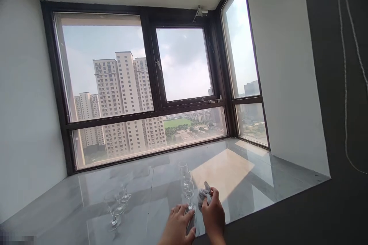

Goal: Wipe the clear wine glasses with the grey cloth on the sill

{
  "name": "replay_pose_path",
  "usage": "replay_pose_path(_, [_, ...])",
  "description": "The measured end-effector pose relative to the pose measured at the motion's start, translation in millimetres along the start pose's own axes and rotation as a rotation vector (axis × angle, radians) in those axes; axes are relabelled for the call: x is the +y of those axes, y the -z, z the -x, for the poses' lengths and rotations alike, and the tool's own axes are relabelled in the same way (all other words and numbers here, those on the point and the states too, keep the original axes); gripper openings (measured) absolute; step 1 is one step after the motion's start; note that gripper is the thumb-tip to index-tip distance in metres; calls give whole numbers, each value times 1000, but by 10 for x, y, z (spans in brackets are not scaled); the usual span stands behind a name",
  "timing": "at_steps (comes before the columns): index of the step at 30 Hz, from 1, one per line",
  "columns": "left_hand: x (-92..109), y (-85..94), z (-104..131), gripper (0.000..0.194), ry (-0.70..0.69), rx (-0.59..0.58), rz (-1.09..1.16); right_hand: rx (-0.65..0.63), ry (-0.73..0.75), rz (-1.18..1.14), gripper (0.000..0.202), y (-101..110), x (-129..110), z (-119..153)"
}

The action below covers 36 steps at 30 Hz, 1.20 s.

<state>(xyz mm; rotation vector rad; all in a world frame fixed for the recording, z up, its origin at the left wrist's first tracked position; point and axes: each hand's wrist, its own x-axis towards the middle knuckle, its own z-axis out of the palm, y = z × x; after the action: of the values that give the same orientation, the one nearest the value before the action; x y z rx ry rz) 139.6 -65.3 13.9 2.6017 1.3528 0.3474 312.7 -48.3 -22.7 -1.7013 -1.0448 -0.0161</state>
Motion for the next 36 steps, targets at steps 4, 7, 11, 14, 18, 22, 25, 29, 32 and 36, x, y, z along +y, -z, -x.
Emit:
replay_pose_path(4, [-328, 184, 183, 62, 128, -63, -49, -39, -9, -10, 35, 1, 18, -8])
replay_pose_path(7, [-690, 338, 329, 59, 271, 15, -102, -78, -35, -2, 36, 20, 35, -6])
replay_pose_path(11, [-1147, 531, 391, 59, 460, 91, -171, -84, -42, 31, 39, 52, 29, 5])
replay_pose_path(14, [-1387, 635, 303, 59, 558, 65, -176, -87, -45, 43, 39, 63, 16, 11])
replay_pose_path(18, [-1549, 687, 146, 65, 640, 56, -191, -69, -44, 32, 40, 73, -1, 18])
replay_pose_path(22, [-1568, 693, 80, 68, 694, 62, -211, -61, -42, 23, 40, 98, -39, 24])
replay_pose_path(25, [-1470, 661, 97, 63, 756, 108, -233, -53, -33, 23, 40, 110, -66, 23])
replay_pose_path(29, [-1144, 543, 128, 54, 719, 144, -225, -53, -29, 36, 39, 105, -72, 19])
replay_pose_path(32, [-780, 406, 78, 50, 496, 111, -175, -54, -29, 38, 39, 102, -75, 23])
replay_pose_path(36, [-284, 166, -133, 60, 183, 43, -97, -44, -25, 29, 39, 103, -92, 28])
